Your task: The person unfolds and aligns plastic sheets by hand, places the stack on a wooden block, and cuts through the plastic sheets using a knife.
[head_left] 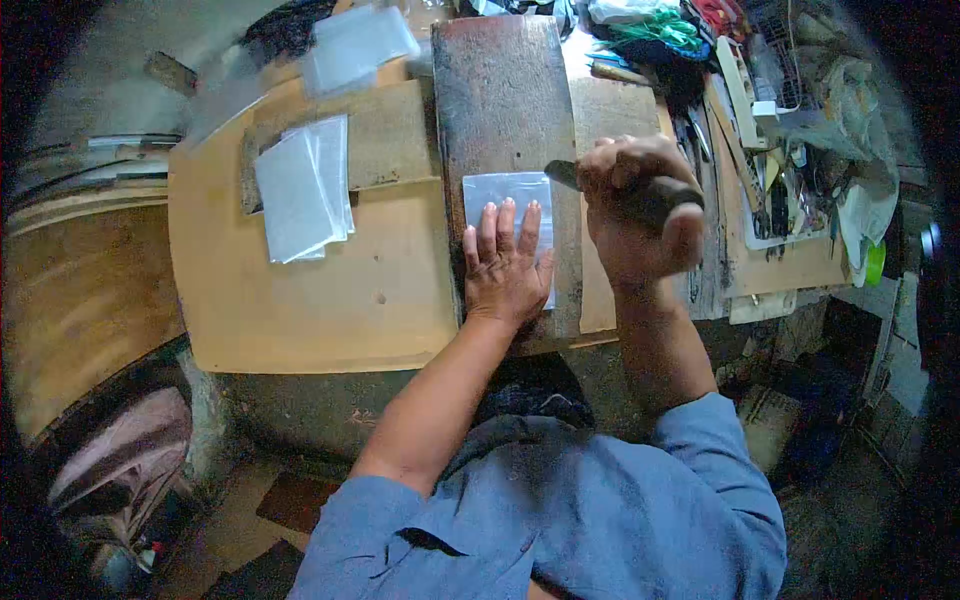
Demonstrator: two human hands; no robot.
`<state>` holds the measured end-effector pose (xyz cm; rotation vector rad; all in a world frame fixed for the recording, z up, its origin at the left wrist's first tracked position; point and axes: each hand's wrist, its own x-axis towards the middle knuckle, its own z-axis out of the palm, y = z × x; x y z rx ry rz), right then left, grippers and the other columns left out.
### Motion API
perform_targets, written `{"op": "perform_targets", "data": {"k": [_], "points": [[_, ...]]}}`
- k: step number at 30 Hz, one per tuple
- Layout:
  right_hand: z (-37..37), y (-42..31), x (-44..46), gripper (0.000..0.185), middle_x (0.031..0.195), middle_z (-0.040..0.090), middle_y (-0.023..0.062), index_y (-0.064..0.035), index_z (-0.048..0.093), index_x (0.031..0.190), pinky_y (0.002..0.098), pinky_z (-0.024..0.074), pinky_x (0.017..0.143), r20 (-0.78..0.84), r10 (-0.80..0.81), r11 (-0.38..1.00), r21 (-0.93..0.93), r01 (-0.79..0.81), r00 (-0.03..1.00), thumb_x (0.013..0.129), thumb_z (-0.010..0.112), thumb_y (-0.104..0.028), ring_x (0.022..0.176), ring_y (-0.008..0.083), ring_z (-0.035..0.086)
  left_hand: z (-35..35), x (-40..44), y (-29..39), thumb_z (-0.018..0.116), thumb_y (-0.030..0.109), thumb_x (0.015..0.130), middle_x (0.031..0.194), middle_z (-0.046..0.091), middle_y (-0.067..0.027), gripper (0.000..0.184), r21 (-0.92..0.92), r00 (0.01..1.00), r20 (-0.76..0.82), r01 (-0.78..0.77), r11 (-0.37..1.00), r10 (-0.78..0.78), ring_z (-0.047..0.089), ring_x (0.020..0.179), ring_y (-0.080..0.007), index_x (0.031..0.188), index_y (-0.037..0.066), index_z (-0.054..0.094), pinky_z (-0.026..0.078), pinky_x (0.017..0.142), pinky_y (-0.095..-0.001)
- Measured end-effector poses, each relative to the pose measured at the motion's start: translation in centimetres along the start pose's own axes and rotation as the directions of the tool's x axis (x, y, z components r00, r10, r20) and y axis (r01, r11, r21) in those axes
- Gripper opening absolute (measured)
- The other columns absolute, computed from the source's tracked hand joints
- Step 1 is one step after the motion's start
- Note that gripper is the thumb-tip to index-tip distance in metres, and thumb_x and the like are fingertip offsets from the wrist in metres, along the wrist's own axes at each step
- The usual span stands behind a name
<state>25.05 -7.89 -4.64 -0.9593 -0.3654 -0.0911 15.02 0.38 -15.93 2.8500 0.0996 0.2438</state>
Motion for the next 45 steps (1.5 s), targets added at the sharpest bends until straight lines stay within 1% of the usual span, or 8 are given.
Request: {"op": "perform_targets", "data": {"k": [10, 17, 21, 24, 30, 36, 38, 45], "points": [[3.1, 0.8, -0.8, 0.074, 0.075, 0.042, 0.0053, 0.0029, 0.051, 0.094, 0.0356, 0.0387, 0.069, 0.024, 0.258, 0.966, -0.005, -0.258, 0.966, 0.07, 0.062, -0.066, 0.07, 0.0207, 0.044, 0.2, -0.3, -0.3, 0.054, 0.039, 0.079, 0.139, 0.032, -0.013, 0.058, -0.06, 1.0, 0.024, 0.012, 0.998, -0.011, 0.024, 0.131, -0.0315, 0.13, 0.013, 0.043, 0.018, 0.106, -0.0513], [2.9, 3.2, 0.1, 0.069, 0.074, 0.045, 0.0083, 0.0074, 0.05, 0.09, 0.0325, 0.0399, 0.066, 0.28, 0.188, 0.982, -0.037, -0.185, 0.942, 0.073, 0.062, -0.058, 0.069, 0.02, 0.044, 1.0, -0.6, -0.6, 0.054, 0.03, 0.076, 0.139, 0.031, -0.0148, 0.057, -0.132, 0.992, 0.117, 0.067, 0.989, -0.052, 0.02, 0.134, -0.0317, 0.124, 0.001, 0.047, 0.015, 0.107, -0.0519], [3.7, 1.0, 0.0, 0.069, 0.079, 0.048, 0.009, 0.0036, 0.052, 0.095, 0.0338, 0.0385, 0.065, 0.034, 0.161, 0.987, -0.024, -0.161, 0.986, 0.073, 0.059, -0.062, 0.069, 0.0206, 0.045, 0.1, -0.3, 0.0, 0.056, 0.031, 0.078, 0.129, 0.038, -0.0087, 0.054, -0.135, 0.986, -0.165, 0.007, 0.991, -0.029, 0.031, 0.123, -0.0288, 0.129, 0.015, 0.046, 0.024, 0.099, -0.0479], [2.1, 0.0, -0.4, 0.072, 0.075, 0.041, 0.0051, 0.0013, 0.05, 0.101, 0.0363, 0.0347, 0.066, 0.141, 0.076, 0.953, 0.28, -0.113, 0.987, 0.074, 0.056, -0.065, 0.07, 0.0198, 0.042, 0.3, -0.7, -0.5, 0.057, 0.031, 0.08, 0.116, 0.043, -0.0053, 0.042, -0.005, 0.99, -0.127, -0.061, 0.998, 0.06, 0.037, 0.111, -0.0264, 0.119, 0.019, 0.05, 0.03, 0.087, -0.0447], [3.2, -0.1, -2.1, 0.071, 0.073, 0.038, 0.0042, -0.0019, 0.048, 0.091, 0.0359, 0.0329, 0.066, 0.215, 0.065, 0.961, 0.249, -0.119, 0.974, 0.073, 0.053, -0.071, 0.068, 0.0191, 0.039, -0.1, -0.4, -0.6, 0.056, 0.028, 0.079, 0.103, 0.046, -0.0073, 0.025, 0.027, 0.977, -0.193, -0.084, 0.996, 0.087, 0.037, 0.105, -0.0272, 0.1, 0.015, 0.056, 0.031, 0.083, -0.0442], [4.9, -1.3, -3.1, 0.075, 0.076, 0.043, 0.0053, -0.0035, 0.048, 0.088, 0.0374, 0.0355, 0.072, 0.152, 0.198, 0.974, 0.075, -0.212, 0.968, 0.068, 0.054, -0.076, 0.07, 0.0198, 0.041, 0.2, -0.2, -0.8, 0.047, 0.034, 0.08, 0.104, 0.049, -0.0121, 0.034, -0.131, 0.981, 0.186, -0.031, 0.991, 0.055, 0.035, 0.108, -0.0296, 0.1, 0.009, 0.059, 0.027, 0.088, -0.0455], [5.1, -0.9, -3.3, 0.074, 0.077, 0.046, 0.0063, -0.0029, 0.049, 0.09, 0.0382, 0.0367, 0.075, 0.175, 0.204, 0.971, 0.089, -0.222, 0.963, 0.069, 0.056, -0.074, 0.072, 0.0209, 0.044, 0.4, -0.4, -0.9, 0.047, 0.037, 0.08, 0.106, 0.047, -0.0125, 0.041, -0.065, 0.993, -0.082, -0.088, 0.994, 0.083, 0.034, 0.108, -0.0294, 0.106, 0.007, 0.058, 0.026, 0.09, -0.0455], [4.3, 0.1, -2.4, 0.063, 0.077, 0.045, 0.0084, -0.0019, 0.051, 0.096, 0.0367, 0.0374, 0.068, 0.074, 0.236, 0.97, 0.046, -0.239, 0.969, 0.073, 0.062, -0.06, 0.073, 0.0222, 0.044, 0.4, -0.4, -0.9, 0.053, 0.033, 0.076, 0.108, 0.047, -0.011, 0.037, -0.056, 0.994, 0.096, -0.041, 0.998, 0.046, 0.036, 0.108, -0.0288, 0.103, 0.008, 0.056, 0.028, 0.088, -0.0438]]}}
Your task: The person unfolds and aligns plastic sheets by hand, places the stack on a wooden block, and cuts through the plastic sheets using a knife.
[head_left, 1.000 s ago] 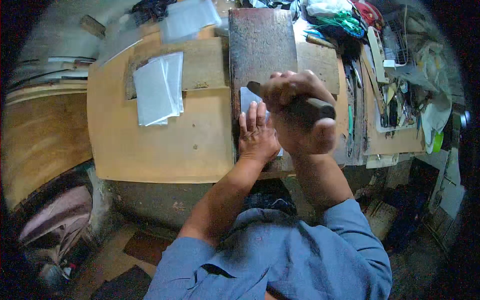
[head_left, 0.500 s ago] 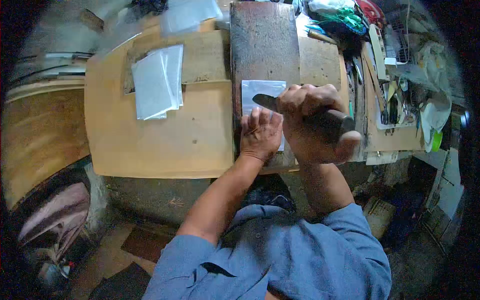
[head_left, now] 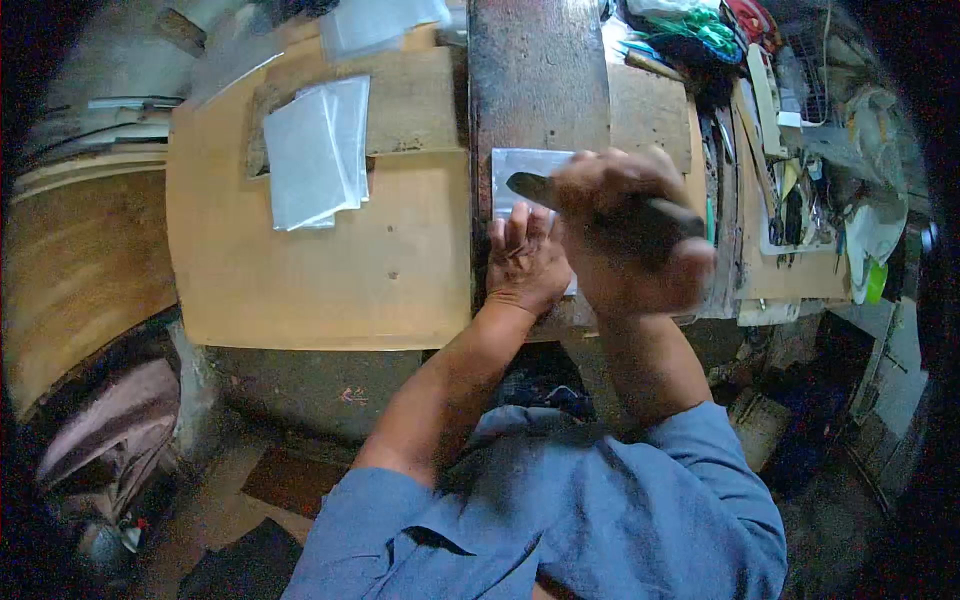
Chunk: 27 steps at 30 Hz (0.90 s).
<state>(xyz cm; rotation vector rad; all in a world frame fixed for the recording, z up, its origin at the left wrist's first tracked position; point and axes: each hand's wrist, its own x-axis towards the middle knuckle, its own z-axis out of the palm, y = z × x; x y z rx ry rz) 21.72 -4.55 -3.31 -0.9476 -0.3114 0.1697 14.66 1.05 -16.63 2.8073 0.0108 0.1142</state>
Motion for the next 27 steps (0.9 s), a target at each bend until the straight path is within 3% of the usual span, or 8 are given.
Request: {"op": "perform_targets", "data": {"k": [1, 2, 3, 5, 16, 20, 23, 27], "points": [[-0.1, -0.7, 0.0, 0.063, 0.077, 0.043, 0.0079, -0.002, 0.051, 0.097, 0.0368, 0.0363, 0.067, 0.105, -0.058, 0.995, 0.084, 0.05, 0.993, 0.073, 0.062, -0.059, 0.072, 0.0219, 0.042, 1.7, -0.4, -0.3, 0.054, 0.031, 0.076, 0.109, 0.046, -0.0108, 0.034, 0.561, 0.994, 0.104, -0.087, 0.824, 0.035, 0.037, 0.107, -0.0286, 0.102, 0.009, 0.056, 0.029, 0.088, -0.0439], [-0.2, -0.9, -0.1, 0.063, 0.076, 0.042, 0.0073, -0.0021, 0.05, 0.098, 0.0368, 0.0351, 0.066, 0.201, -0.124, 0.981, 0.17, 0.09, 0.972, 0.073, 0.061, -0.059, 0.071, 0.0217, 0.041, 3.3, -0.8, -0.6, 0.054, 0.029, 0.076, 0.109, 0.046, -0.0105, 0.031, 0.908, 0.976, 0.207, -0.217, 0.359, 0.069, 0.038, 0.107, -0.0283, 0.1, 0.01, 0.057, 0.029, 0.087, -0.0439], [-0.9, 0.1, -0.2, 0.064, 0.075, 0.041, 0.0066, -0.0026, 0.05, 0.098, 0.0359, 0.0347, 0.067, 0.176, -0.149, 0.985, 0.116, 0.13, 0.973, 0.073, 0.06, -0.06, 0.071, 0.0213, 0.04, 1.3, -0.6, -0.4, 0.055, 0.028, 0.077, 0.109, 0.047, -0.0098, 0.03, 0.629, 0.991, -0.004, -0.103, 0.771, 0.135, 0.038, 0.107, -0.0279, 0.102, 0.012, 0.056, 0.03, 0.086, -0.0436], [-1.5, 0.5, -0.1, 0.065, 0.075, 0.041, 0.0064, -0.0027, 0.05, 0.096, 0.0352, 0.0344, 0.067, 0.074, -0.075, 0.995, 0.064, 0.071, 0.994, 0.073, 0.06, -0.063, 0.071, 0.021, 0.04, -0.2, -0.3, 0.1, 0.055, 0.028, 0.078, 0.109, 0.047, -0.009, 0.029, 0.163, 0.971, -0.219, -0.06, 0.985, 0.096, 0.039, 0.106, -0.0274, 0.104, 0.014, 0.056, 0.03, 0.085, -0.0434], [-3.3, -1.0, 0.2, 0.069, 0.074, 0.04, 0.0053, -0.0018, 0.048, 0.09, 0.0342, 0.0334, 0.067, -0.075, -0.032, 0.999, -0.015, 0.031, 0.997, 0.072, 0.057, -0.067, 0.068, 0.0204, 0.04, 0.0, 0.1, 0.3, 0.058, 0.034, 0.08, 0.112, 0.045, -0.0059, 0.04, 0.1, 0.982, -0.177, -0.041, 0.994, 0.059, 0.036, 0.107, -0.0252, 0.117, 0.019, 0.05, 0.029, 0.084, -0.0414], [-3.0, -2.0, -0.1, 0.066, 0.074, 0.04, 0.0056, 0.0004, 0.049, 0.096, 0.0362, 0.0346, 0.065, 0.051, -0.149, 0.988, 0.058, 0.146, 0.988, 0.076, 0.055, -0.062, 0.067, 0.0216, 0.041, 0.2, 0.1, 0.5, 0.062, 0.028, 0.076, 0.112, 0.044, -0.0055, 0.039, 0.073, 0.977, -0.21, -0.02, 0.997, 0.035, 0.039, 0.108, -0.0266, 0.112, 0.018, 0.052, 0.032, 0.084, -0.0449], [-3.6, -1.1, 0.2, 0.068, 0.074, 0.039, 0.0054, -0.0008, 0.05, 0.089, 0.0337, 0.0334, 0.065, -0.172, -0.106, 0.994, 0.003, 0.108, 0.979, 0.073, 0.056, -0.067, 0.066, 0.0191, 0.038, -0.2, 0.2, 0.6, 0.062, 0.03, 0.076, 0.111, 0.044, -0.0046, 0.041, 0.076, 0.982, -0.185, -0.019, 0.997, 0.033, 0.038, 0.108, -0.0256, 0.114, 0.02, 0.052, 0.032, 0.084, -0.0439], [-4.8, -2.1, -0.1, 0.067, 0.073, 0.04, 0.0057, 0.0008, 0.051, 0.092, 0.0341, 0.0331, 0.063, 0.029, -0.162, 0.984, 0.075, 0.16, 0.986, 0.075, 0.054, -0.064, 0.066, 0.0195, 0.039, 0.3, 0.2, 0.4, 0.062, 0.032, 0.077, 0.111, 0.044, -0.004, 0.044, 0.074, 0.98, -0.198, -0.02, 0.997, 0.034, 0.037, 0.108, -0.0248, 0.118, 0.022, 0.052, 0.031, 0.085, -0.0427]]}}
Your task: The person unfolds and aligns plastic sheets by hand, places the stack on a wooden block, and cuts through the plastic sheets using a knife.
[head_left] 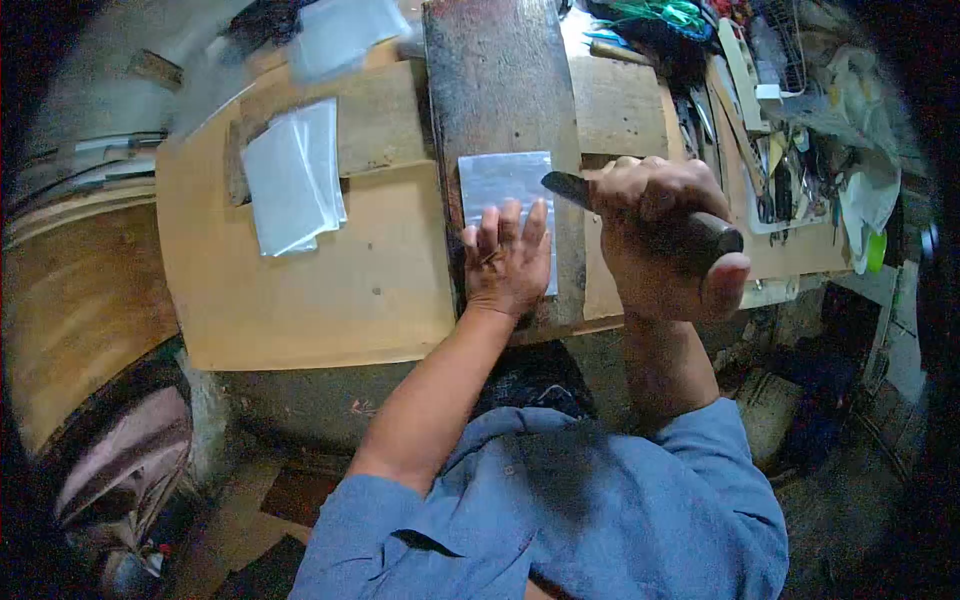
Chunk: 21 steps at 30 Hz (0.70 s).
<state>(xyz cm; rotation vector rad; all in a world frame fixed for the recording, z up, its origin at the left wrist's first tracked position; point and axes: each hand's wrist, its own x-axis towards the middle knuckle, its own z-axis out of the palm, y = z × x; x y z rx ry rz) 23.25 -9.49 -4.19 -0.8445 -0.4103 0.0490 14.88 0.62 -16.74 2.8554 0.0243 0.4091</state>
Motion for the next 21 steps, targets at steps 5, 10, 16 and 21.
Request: {"op": "perform_targets", "data": {"k": [5, 10, 16, 21], "points": [[-0.9, 1.0, 0.0, 0.067, 0.072, 0.039, 0.0051, 0.0014, 0.051, 0.096, 0.0325, 0.0326, 0.062, -0.106, -0.024, 0.996, -0.083, 0.015, 0.994, 0.078, 0.051, -0.063, 0.064, 0.0181, 0.039, 0.0, 0.0, 0.2, 0.064, 0.032, 0.076, 0.112, 0.044, -0.0042, 0.047, 0.036, 1.0, 0.019, -0.008, 0.999, 0.007, 0.037, 0.108, -0.0249, 0.12, 0.021, 0.052, 0.031, 0.086, -0.0433], [0.0, 1.5, 0.4, 0.066, 0.073, 0.044, 0.0073, 0.0023, 0.053, 0.096, 0.0346, 0.0398, 0.058, -0.084, -0.116, 0.984, -0.142, 0.103, 0.99, 0.079, 0.053, -0.062, 0.063, 0.02, 0.047, -0.4, -0.8, 0.1, 0.062, 0.033, 0.076, 0.113, 0.045, -0.0053, 0.046, 0.02, 1.0, 0.007, -0.026, 0.999, 0.026, 0.038, 0.109, -0.0256, 0.12, 0.02, 0.052, 0.03, 0.087, -0.0428], [-0.7, 1.4, 0.0, 0.067, 0.072, 0.046, 0.0074, 0.0027, 0.053, 0.093, 0.0381, 0.0455, 0.061, -0.102, -0.075, 0.989, -0.133, 0.061, 0.992, 0.078, 0.057, -0.063, 0.061, 0.02, 0.051, -0.8, -3.7, 0.4, 0.063, 0.031, 0.075, 0.116, 0.046, -0.0057, 0.051, 0.04, 0.998, -0.003, -0.064, 0.997, 0.064, 0.039, 0.112, -0.0265, 0.123, 0.021, 0.05, 0.032, 0.089, -0.044], [0.2, 0.8, -0.8, 0.068, 0.076, 0.044, 0.0053, -0.0007, 0.05, 0.103, 0.0382, 0.0372, 0.068, -0.059, 0.013, 0.991, -0.133, -0.02, 0.998, 0.077, 0.056, -0.063, 0.072, 0.0209, 0.045, -0.7, -3.8, 0.4, 0.065, 0.029, 0.072, 0.115, 0.047, -0.0056, 0.052, 0.028, 0.999, -0.023, -0.048, 0.998, 0.048, 0.042, 0.112, -0.0267, 0.122, 0.021, 0.051, 0.034, 0.088, -0.0451]]}}
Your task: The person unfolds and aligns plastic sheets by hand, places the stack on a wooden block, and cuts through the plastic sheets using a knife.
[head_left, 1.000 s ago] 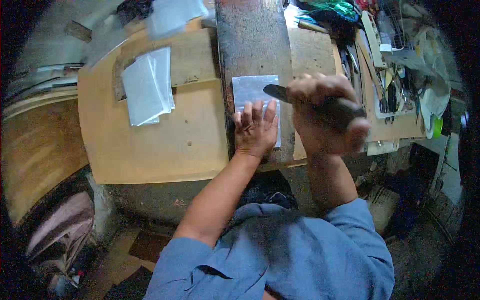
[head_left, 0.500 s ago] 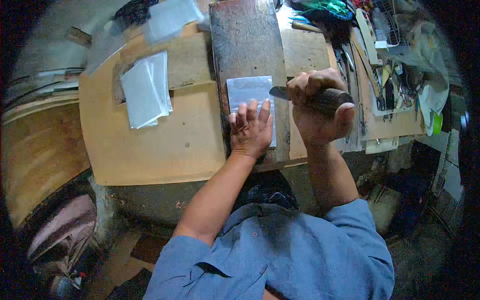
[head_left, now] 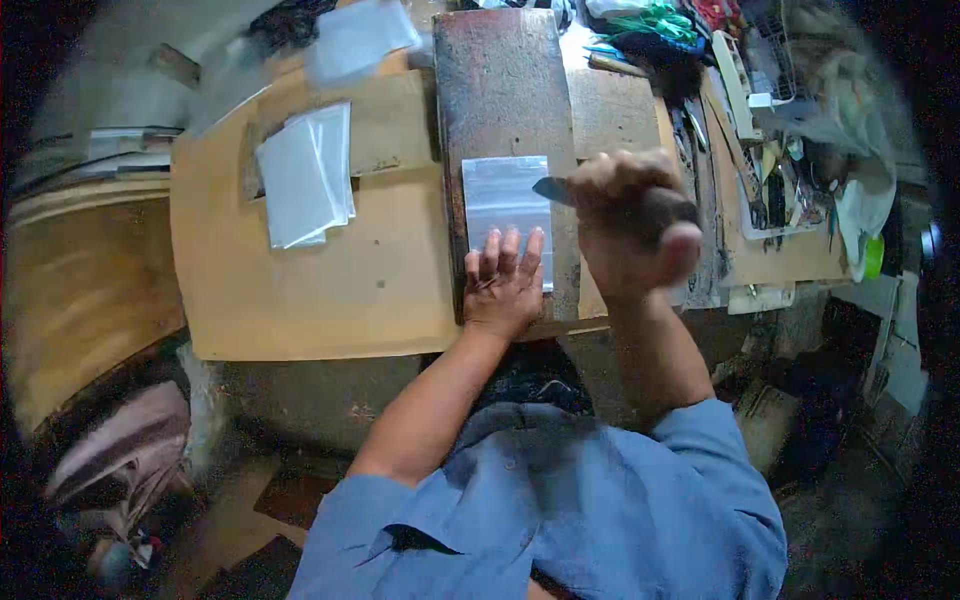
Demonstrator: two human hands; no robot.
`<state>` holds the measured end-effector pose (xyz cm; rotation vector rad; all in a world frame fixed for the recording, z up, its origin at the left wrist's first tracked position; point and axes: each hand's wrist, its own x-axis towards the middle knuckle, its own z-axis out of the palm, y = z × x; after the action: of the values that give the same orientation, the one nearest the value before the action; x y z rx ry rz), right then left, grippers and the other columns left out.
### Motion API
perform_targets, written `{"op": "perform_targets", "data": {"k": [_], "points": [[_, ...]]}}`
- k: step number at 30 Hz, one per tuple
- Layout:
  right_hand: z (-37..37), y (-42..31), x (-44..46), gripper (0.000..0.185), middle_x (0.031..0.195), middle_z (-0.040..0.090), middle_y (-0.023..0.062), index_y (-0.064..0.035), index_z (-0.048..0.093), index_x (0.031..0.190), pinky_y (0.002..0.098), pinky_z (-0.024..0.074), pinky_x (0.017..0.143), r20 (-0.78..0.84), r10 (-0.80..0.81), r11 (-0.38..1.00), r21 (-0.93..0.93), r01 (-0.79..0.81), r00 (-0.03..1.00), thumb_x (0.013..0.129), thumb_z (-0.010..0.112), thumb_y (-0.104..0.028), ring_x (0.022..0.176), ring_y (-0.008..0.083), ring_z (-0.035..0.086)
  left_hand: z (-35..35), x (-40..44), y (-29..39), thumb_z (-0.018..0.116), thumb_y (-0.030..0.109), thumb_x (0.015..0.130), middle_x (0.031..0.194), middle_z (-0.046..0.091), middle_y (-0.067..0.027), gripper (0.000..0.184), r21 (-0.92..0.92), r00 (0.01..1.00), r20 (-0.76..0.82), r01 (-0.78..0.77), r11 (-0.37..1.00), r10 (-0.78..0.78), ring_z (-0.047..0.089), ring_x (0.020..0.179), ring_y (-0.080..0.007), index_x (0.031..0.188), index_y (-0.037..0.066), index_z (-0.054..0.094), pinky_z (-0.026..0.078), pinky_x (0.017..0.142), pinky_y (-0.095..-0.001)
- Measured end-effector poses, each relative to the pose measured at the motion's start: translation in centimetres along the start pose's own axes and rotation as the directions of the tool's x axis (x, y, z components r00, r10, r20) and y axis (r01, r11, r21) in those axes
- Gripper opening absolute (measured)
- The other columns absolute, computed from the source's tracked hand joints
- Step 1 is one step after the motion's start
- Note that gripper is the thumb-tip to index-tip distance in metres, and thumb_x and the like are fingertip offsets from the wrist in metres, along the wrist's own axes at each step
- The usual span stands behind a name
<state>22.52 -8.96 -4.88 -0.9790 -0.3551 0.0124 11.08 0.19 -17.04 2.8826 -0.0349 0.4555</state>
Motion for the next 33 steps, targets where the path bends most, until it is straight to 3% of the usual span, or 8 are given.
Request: {"op": "perform_targets", "data": {"k": [2, 4, 11, 14, 20, 24, 29, 33], "points": [[1.4, -0.6, -0.7, 0.069, 0.077, 0.042, 0.004, -0.0022, 0.051, 0.101, 0.0355, 0.036, 0.069, 0.112, -0.055, 0.957, 0.289, 0.02, 0.992, 0.073, 0.06, -0.065, 0.073, 0.0194, 0.043, -0.1, -0.2, 0.0, 0.061, 0.032, 0.076, 0.117, 0.045, -0.0064, 0.05, 0.026, 0.999, 0.045, -0.001, 1.0, 0.0, 0.039, 0.113, -0.0258, 0.124, 0.021, 0.049, 0.031, 0.09, -0.0432], [4.4, -0.5, -1.9, 0.066, 0.073, 0.038, 0.0025, -0.0055, 0.047, 0.09, 0.0342, 0.0334, 0.068, -0.04, 0.122, 0.983, 0.146, -0.115, 0.992, 0.07, 0.061, -0.068, 0.07, 0.0181, 0.039, 0.3, -0.6, -0.2, 0.06, 0.031, 0.076, 0.118, 0.044, -0.0068, 0.047, 0.003, 1.0, 0.0, -0.009, 1.0, 0.009, 0.039, 0.113, -0.0265, 0.12, 0.018, 0.052, 0.03, 0.09, -0.0443], [6.0, -0.2, -1.7, 0.066, 0.076, 0.042, 0.0044, -0.0049, 0.049, 0.093, 0.0367, 0.0342, 0.068, 0.085, 0.096, 0.984, 0.14, -0.107, 0.992, 0.069, 0.063, -0.065, 0.07, 0.02, 0.041, 0.4, -0.1, -0.2, 0.056, 0.03, 0.074, 0.121, 0.041, -0.0112, 0.044, 0.008, 0.986, 0.168, 0.01, 1.0, -0.011, 0.032, 0.119, -0.0294, 0.111, 0.007, 0.055, 0.027, 0.093, -0.0485], [3.7, 3.0, -1.6, 0.065, 0.074, 0.043, 0.0048, -0.0028, 0.052, 0.096, 0.0351, 0.035, 0.064, 0.169, 0.127, 0.99, -0.075, -0.116, 0.977, 0.071, 0.063, -0.062, 0.068, 0.0198, 0.041, 0.3, -0.8, 0.0, 0.056, 0.031, 0.073, 0.122, 0.041, -0.0108, 0.048, -0.322, 0.973, 0.173, 0.205, 0.924, -0.156, 0.032, 0.12, -0.0296, 0.115, 0.009, 0.054, 0.026, 0.094, -0.0482], [5.2, -1.0, -1.5, 0.069, 0.076, 0.043, 0.0049, -0.0024, 0.052, 0.094, 0.0342, 0.0359, 0.064, 0.117, 0.11, 0.982, 0.14, -0.126, 0.987, 0.069, 0.063, -0.066, 0.069, 0.02, 0.042, -0.3, -0.5, -0.2, 0.058, 0.034, 0.076, 0.122, 0.041, -0.0104, 0.052, -0.037, 0.998, 0.057, 0.01, 0.999, -0.008, 0.033, 0.119, -0.0293, 0.123, 0.014, 0.048, 0.026, 0.093, -0.0477], [3.4, 1.3, -1.1, 0.065, 0.077, 0.043, 0.005, -0.0041, 0.051, 0.094, 0.036, 0.0355, 0.068, 0.053, 0.165, 0.984, 0.053, -0.167, 0.985, 0.07, 0.064, -0.063, 0.07, 0.0191, 0.041, -0.8, 0.2, -0.1, 0.059, 0.031, 0.076, 0.121, 0.042, -0.0088, 0.051, -0.233, 0.997, 0.012, 0.083, 0.969, -0.082, 0.035, 0.117, -0.0283, 0.123, 0.016, 0.048, 0.028, 0.091, -0.0462], [3.2, -0.5, -1.3, 0.067, 0.075, 0.041, 0.0046, -0.0011, 0.05, 0.091, 0.0337, 0.0333, 0.063, 0.109, -0.005, 0.982, 0.186, -0.016, 0.994, 0.071, 0.063, -0.063, 0.067, 0.0175, 0.039, -0.1, 0.0, -0.1, 0.059, 0.029, 0.077, 0.118, 0.043, -0.0074, 0.05, -0.073, 0.997, 0.075, 0.025, 0.997, -0.019, 0.037, 0.115, -0.0272, 0.124, 0.019, 0.047, 0.029, 0.09, -0.0437], [2.1, 0.2, -0.9, 0.07, 0.075, 0.041, 0.0042, -0.0016, 0.049, 0.092, 0.034, 0.0334, 0.066, 0.034, 0.134, 0.991, -0.018, -0.133, 0.99, 0.069, 0.063, -0.066, 0.07, 0.0178, 0.039, 0.0, -0.1, -0.1, 0.059, 0.028, 0.076, 0.117, 0.044, -0.0071, 0.05, -0.058, 0.998, 0.055, 0.01, 0.998, -0.007, 0.038, 0.113, -0.0269, 0.124, 0.019, 0.047, 0.03, 0.09, -0.0432]]}}
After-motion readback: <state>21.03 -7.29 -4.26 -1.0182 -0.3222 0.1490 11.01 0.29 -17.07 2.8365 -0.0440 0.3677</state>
